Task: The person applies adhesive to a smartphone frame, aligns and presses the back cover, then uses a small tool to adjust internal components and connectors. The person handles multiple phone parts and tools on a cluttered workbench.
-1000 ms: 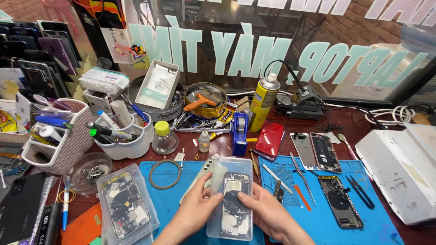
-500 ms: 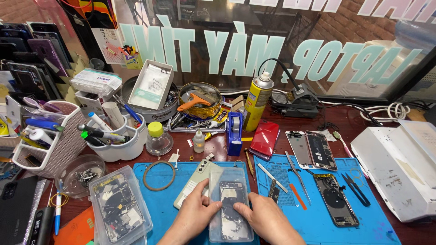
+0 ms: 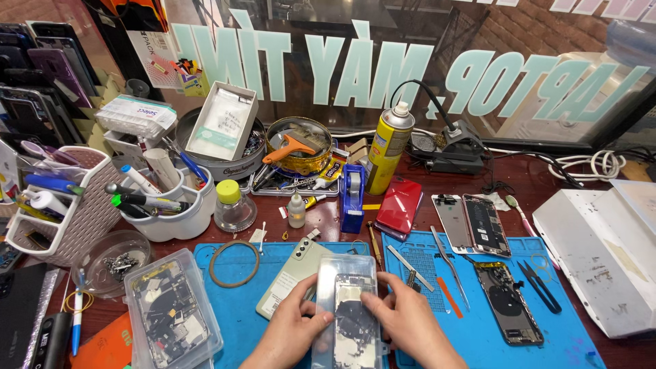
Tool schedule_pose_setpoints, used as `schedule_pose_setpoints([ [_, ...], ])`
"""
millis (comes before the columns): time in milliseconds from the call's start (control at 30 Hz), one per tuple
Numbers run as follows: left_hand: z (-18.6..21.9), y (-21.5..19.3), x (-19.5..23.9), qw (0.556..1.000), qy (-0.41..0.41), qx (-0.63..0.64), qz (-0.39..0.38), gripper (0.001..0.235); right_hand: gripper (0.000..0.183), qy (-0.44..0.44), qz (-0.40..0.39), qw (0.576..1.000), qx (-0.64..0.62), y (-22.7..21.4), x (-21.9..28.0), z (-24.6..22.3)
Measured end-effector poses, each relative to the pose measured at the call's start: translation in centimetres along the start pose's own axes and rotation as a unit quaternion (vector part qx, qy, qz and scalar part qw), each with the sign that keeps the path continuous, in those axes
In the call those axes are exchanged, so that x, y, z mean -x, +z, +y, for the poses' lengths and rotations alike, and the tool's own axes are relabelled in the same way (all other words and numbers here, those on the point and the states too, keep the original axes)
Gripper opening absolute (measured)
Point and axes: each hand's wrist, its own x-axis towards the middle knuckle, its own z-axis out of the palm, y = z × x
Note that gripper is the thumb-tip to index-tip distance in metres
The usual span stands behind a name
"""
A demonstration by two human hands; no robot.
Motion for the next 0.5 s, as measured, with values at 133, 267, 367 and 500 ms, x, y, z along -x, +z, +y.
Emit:
schedule_pose_setpoints([
  [133,0.4,0.2,0.4,0.998,-0.037,-0.05,-0.008,0.078,0.041,-0.009,-0.006,1.0,0.017,-0.2,-1.4,0.5],
  [267,0.3,-0.2,0.3,0.995,-0.016,-0.097,-0.01,0.076,0.039,0.02,-0.052,0.998,0.001,-0.3,-2.6,2.0],
  [367,0.2,-0.4,-0.1,0.996,-0.035,-0.084,-0.015,0.077,0.042,0.025,-0.094,0.993,-0.062,-0.7,-3.2,2.9],
  [500,0.9,-0.2,0.3,0.99,-0.016,-0.14,0.005,0.08,0.04,0.013,-0.01,0.998,-0.055,-2.0,-2.9,2.8],
])
